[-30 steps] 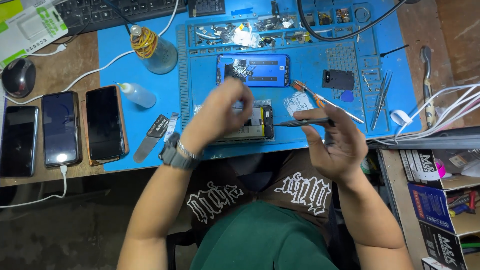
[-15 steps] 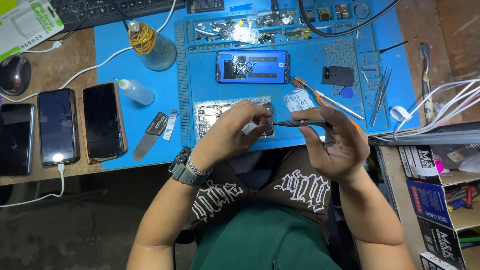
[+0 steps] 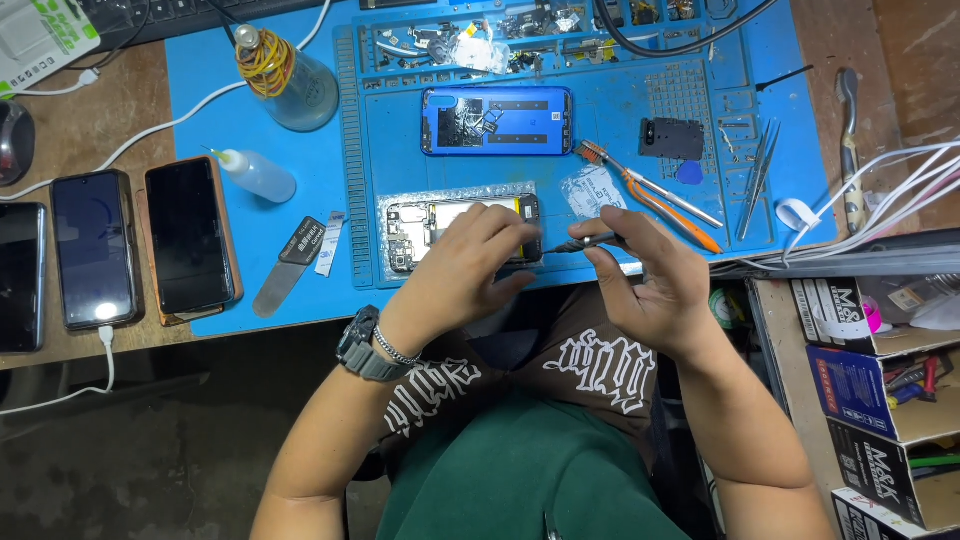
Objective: The person works on a disassembled smartphone on a blue mat, using a screwdriver to tighten screws on the internal frame and battery area. The person also handles a small black component, possibly a charging port, and places it back into the device.
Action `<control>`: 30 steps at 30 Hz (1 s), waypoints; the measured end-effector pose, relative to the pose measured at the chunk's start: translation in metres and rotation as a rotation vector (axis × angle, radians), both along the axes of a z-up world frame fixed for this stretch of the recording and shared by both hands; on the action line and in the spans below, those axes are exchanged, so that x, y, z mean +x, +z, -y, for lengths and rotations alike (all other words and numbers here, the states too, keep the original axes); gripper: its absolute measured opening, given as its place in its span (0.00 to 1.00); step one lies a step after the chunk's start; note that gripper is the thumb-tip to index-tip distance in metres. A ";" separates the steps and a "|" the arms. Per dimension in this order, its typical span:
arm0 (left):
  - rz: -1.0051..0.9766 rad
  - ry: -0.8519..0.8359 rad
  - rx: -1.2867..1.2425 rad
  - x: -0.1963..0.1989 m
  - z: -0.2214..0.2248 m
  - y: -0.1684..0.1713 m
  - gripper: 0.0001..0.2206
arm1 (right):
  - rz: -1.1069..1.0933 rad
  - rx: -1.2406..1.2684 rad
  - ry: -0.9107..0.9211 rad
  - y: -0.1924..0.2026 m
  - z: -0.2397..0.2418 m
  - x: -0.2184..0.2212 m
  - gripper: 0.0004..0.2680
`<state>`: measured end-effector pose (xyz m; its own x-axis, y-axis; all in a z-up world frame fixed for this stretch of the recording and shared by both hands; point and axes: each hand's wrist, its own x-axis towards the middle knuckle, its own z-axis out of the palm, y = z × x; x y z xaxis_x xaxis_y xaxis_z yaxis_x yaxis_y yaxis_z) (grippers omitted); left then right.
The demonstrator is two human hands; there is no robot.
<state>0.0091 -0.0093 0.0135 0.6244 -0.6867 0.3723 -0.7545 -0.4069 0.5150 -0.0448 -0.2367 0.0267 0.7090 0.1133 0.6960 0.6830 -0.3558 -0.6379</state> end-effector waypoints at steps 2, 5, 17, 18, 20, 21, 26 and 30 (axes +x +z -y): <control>0.064 0.018 0.104 0.000 -0.005 -0.008 0.17 | -0.014 0.004 -0.003 -0.005 -0.001 0.000 0.15; 0.120 0.040 0.225 -0.001 -0.009 -0.014 0.17 | -0.031 0.007 -0.013 -0.011 -0.002 0.000 0.15; 0.057 0.051 0.243 -0.002 -0.010 -0.011 0.17 | -0.050 -0.010 0.039 0.006 -0.015 0.006 0.12; 0.051 0.051 0.247 -0.003 -0.010 -0.010 0.17 | -0.058 0.006 0.077 0.011 -0.016 0.007 0.11; 0.010 0.041 0.233 0.000 -0.011 -0.008 0.16 | 0.043 -0.088 0.036 0.000 -0.005 0.011 0.10; -0.035 0.029 0.218 0.002 -0.012 -0.006 0.15 | 0.141 -0.182 -0.006 -0.005 0.000 0.014 0.10; -0.094 0.166 0.147 0.051 -0.029 -0.002 0.07 | 0.057 -0.127 0.108 0.005 -0.005 0.010 0.10; 0.083 0.419 0.285 0.113 -0.047 -0.026 0.06 | 0.004 -0.090 0.171 0.031 -0.017 0.005 0.13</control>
<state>0.1219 0.0380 -0.0128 0.8439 -0.4655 0.2667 -0.5304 -0.7984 0.2850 -0.0395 -0.2193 0.0573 0.6713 0.2937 0.6805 0.7409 -0.2902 -0.6056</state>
